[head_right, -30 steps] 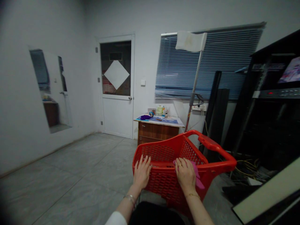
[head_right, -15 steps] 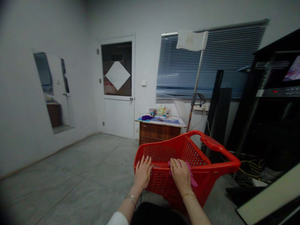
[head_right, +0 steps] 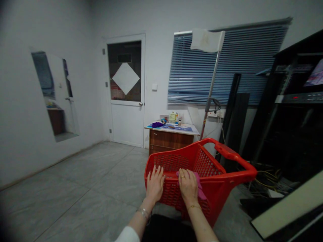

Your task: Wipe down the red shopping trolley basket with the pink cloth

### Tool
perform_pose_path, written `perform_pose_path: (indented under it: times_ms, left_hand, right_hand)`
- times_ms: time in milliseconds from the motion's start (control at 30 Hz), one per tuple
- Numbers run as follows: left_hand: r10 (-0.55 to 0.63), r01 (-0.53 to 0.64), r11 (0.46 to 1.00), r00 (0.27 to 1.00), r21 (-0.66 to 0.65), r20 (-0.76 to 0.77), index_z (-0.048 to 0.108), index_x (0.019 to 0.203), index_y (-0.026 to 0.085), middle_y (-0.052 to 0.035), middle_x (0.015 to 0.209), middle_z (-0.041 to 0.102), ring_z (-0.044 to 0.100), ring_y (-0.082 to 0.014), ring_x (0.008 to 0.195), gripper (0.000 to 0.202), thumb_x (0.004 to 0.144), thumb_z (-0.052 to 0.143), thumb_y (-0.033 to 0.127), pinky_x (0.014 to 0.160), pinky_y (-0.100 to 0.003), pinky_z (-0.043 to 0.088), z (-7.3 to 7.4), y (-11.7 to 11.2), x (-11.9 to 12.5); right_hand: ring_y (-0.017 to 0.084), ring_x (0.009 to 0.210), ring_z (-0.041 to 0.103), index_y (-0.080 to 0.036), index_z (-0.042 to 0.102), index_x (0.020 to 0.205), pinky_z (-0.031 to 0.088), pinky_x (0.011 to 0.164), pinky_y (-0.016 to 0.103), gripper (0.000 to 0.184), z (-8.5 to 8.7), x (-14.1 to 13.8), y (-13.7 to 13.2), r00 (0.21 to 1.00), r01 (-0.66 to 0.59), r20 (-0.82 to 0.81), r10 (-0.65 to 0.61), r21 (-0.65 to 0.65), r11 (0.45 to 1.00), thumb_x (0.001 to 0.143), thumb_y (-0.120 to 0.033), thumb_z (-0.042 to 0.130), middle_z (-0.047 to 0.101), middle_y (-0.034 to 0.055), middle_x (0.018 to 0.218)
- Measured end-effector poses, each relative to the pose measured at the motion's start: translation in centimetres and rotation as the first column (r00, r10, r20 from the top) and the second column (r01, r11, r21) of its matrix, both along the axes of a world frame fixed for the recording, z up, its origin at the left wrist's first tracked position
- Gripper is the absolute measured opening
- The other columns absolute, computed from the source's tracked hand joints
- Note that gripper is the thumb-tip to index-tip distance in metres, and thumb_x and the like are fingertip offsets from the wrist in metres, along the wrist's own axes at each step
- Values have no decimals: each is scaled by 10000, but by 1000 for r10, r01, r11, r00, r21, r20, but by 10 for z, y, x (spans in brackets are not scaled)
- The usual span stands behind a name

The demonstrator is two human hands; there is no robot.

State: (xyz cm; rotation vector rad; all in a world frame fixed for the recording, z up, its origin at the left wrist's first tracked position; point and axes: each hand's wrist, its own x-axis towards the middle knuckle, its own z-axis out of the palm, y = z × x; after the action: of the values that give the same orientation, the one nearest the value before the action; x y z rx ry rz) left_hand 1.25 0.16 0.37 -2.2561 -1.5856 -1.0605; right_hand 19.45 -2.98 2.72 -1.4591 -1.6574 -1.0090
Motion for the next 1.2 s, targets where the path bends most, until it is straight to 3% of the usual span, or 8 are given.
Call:
perform_pose_path:
  times_ms: [133,233,500,600,700,967,1067,1200]
  left_hand:
    - [-2,2,1000,1000,-8,-27,425,1442,283,-25,1494,440,285,-222,1433,446,1000,375,313,1135,-462,313,3,0,-2]
    - [-20,19,999,999,-26,-32,429,1439,278,-18,1499,432,291,-219,1430,440,1007,359,322,1137,-454,313,5,-2,-5]
    - [-45,45,999,999,-30,-5,402,1454,291,-12,1510,417,263,-214,1441,454,1002,382,331,1147,-450,296,0,2,-5]
    - [-38,38,999,999,-37,1,408,1450,287,-5,1509,418,255,-211,1444,449,1007,365,345,1151,-455,286,0,1,-3]
    - [-20,21,999,1000,-38,13,422,1442,279,-5,1510,417,253,-214,1445,443,1011,352,356,1151,-464,280,2,0,0]
    - [-30,30,999,1000,-17,-8,408,1451,259,-17,1506,422,276,-208,1436,450,1016,337,355,1149,-442,284,1,2,-6]
    - [-36,36,999,999,-12,-21,403,1453,260,-11,1509,417,269,-203,1439,450,1017,337,348,1146,-430,293,0,4,-11]
    - [-43,43,999,999,-18,-26,409,1449,262,0,1508,421,265,-196,1440,446,1018,333,348,1151,-424,289,1,7,-15]
  right_hand:
    - [236,1040,573,-209,654,1142,427,963,414,294,-8,-33,6,999,-36,-1,36,-5,999,888,-185,507,690,62,1060]
    - [218,1042,564,-217,650,1152,416,974,391,300,-6,-28,3,998,-55,30,57,-51,997,901,-191,487,685,56,1085]
    - [216,999,563,-184,678,1064,421,953,376,262,24,72,-15,998,39,57,-36,-50,998,911,-234,470,690,69,1037]
    - [219,1027,559,-143,687,1047,416,975,381,291,31,92,-18,998,58,25,-57,-27,998,914,-266,458,687,108,1027]
    - [219,1005,563,-136,681,1063,423,959,391,307,25,75,-14,999,51,1,-51,-18,999,910,-255,444,679,122,1045]
    - [230,1017,563,-191,646,1111,424,956,403,286,-3,-34,3,999,-37,4,37,-29,999,877,-154,484,676,77,1060]
    - [231,1021,566,-206,640,1128,422,957,400,305,-2,-32,3,998,-62,25,63,-40,997,875,-148,479,677,68,1062]
    - [215,999,569,-200,652,1103,435,946,376,290,10,21,-1,998,-41,56,43,-36,999,869,-152,489,686,56,1055]
